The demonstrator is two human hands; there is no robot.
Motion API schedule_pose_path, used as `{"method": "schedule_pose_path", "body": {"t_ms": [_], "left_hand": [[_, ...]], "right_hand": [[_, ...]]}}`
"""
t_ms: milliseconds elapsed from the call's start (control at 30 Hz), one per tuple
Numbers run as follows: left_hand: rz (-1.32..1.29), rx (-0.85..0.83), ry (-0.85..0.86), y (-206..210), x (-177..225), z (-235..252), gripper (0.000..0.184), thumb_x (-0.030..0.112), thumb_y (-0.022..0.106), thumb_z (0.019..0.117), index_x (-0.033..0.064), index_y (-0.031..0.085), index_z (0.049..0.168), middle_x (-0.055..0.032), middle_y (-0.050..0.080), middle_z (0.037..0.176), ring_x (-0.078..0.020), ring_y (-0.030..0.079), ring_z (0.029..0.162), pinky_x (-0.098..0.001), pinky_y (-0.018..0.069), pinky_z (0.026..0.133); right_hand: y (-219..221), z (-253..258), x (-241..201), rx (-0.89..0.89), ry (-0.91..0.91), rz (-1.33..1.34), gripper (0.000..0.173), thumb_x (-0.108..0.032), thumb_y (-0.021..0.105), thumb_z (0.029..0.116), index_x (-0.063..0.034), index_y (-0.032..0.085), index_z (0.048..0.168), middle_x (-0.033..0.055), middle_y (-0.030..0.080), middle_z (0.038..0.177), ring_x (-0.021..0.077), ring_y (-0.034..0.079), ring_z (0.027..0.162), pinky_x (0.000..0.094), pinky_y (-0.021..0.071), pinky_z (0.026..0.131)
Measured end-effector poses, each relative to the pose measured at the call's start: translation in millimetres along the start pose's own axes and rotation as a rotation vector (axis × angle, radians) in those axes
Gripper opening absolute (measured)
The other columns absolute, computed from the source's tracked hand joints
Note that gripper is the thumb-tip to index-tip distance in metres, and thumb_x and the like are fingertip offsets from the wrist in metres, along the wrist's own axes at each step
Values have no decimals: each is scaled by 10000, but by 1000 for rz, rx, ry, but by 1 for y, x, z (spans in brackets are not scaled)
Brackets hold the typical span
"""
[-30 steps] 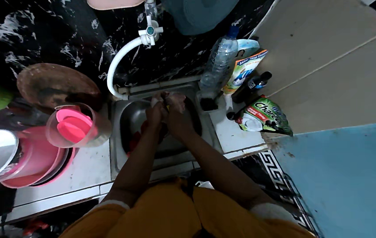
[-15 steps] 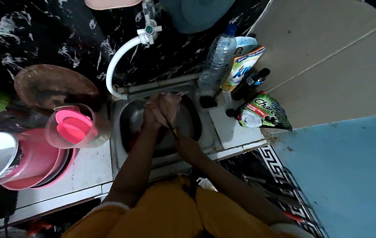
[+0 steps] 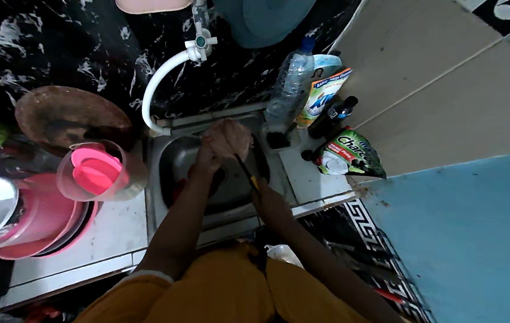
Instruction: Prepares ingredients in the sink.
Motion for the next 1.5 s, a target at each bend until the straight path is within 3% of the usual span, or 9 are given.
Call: {"method": "schedule_pose_path", "body": {"t_ms": [200, 333, 433, 567, 667, 833, 1067, 1267, 1500], "left_hand": [[49, -2, 26, 7, 5, -11, 359, 258, 451, 1051, 178, 464, 1401, -65, 615, 1204, -169, 625, 1022, -379, 552, 851], [-75, -148, 136, 15, 10, -9, 296, 235, 358, 993, 200, 542, 1222, 3, 658, 1043, -117, 650, 916, -347, 564, 773], [-25, -223, 196, 23, 20, -15, 379, 355, 366, 1089, 219, 506, 1414, -6, 651, 1263, -124, 638, 1095, -355, 555, 908], [58, -133, 223, 24, 29, -24, 382, 375, 352, 1107, 260, 492, 1444, 3, 653, 1265, -113, 650, 1075, -339, 565, 884], [-30, -107, 239, 21, 28, -21, 346, 373, 350, 1109, 233, 524, 1374, -3, 673, 1187, -118, 665, 1010, -343, 578, 838], [-65, -108, 180, 10, 19, -16, 446, 432, 320, 1108, 215, 497, 1455, -57, 654, 1296, -190, 651, 1122, -437, 559, 931], [-189, 19, 133, -4, 23, -3, 383, 311, 325, 1122, 138, 438, 1445, -92, 641, 1247, -207, 645, 1098, -444, 554, 926], [77, 87, 46, -12, 24, -11, 403, 384, 406, 1104, 127, 476, 1406, -58, 645, 1156, -136, 655, 960, -330, 574, 817], [756, 225, 45, -24, 11, 2, 383, 192, 486, 1085, -35, 500, 1394, -261, 590, 1285, -334, 621, 1092, -500, 535, 920]], "right_hand": [[-35, 40, -46, 134, -102, -17, 458, -305, 439, 1103, -75, 403, 1497, 245, 688, 1121, 429, 695, 1024, 587, 553, 863], [-28, 51, -67, 117, -125, -14, 485, -331, 445, 1097, -102, 395, 1521, 237, 673, 1195, 421, 694, 1046, 585, 559, 871], [-21, 51, -79, 96, -146, -63, 460, -304, 446, 1102, -83, 394, 1503, 239, 669, 1204, 427, 687, 1068, 582, 556, 881], [-13, 48, -90, 78, -138, -118, 428, -259, 447, 1101, -63, 398, 1478, 243, 657, 1217, 426, 688, 1066, 573, 562, 861], [-8, 49, -88, 74, -108, -148, 382, -228, 418, 1107, -80, 419, 1459, 225, 656, 1240, 418, 687, 1084, 572, 563, 864], [2, 48, -70, 25, -66, -174, 452, -261, 398, 1108, -120, 364, 1536, 214, 677, 1219, 410, 692, 1078, 583, 561, 871], [8, 32, -31, -75, 3, -219, 480, -253, 386, 1108, -126, 335, 1569, 219, 676, 1230, 408, 688, 1095, 564, 551, 905], [-30, 8, -32, -10, -17, -218, 510, -328, 369, 1116, -93, 332, 1567, 223, 687, 1163, 403, 689, 1072, 543, 543, 909], [-15, 85, -42, 97, -119, 102, 528, -357, 436, 1100, -86, 359, 1547, 240, 674, 1186, 410, 686, 1057, 595, 546, 906]]}}
Point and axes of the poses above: each hand's wrist, its own z-axis towards the middle knuckle, its own y-axis out of the palm, x = y × z, the point moved 7 cm from there along z, towards the middle knuckle
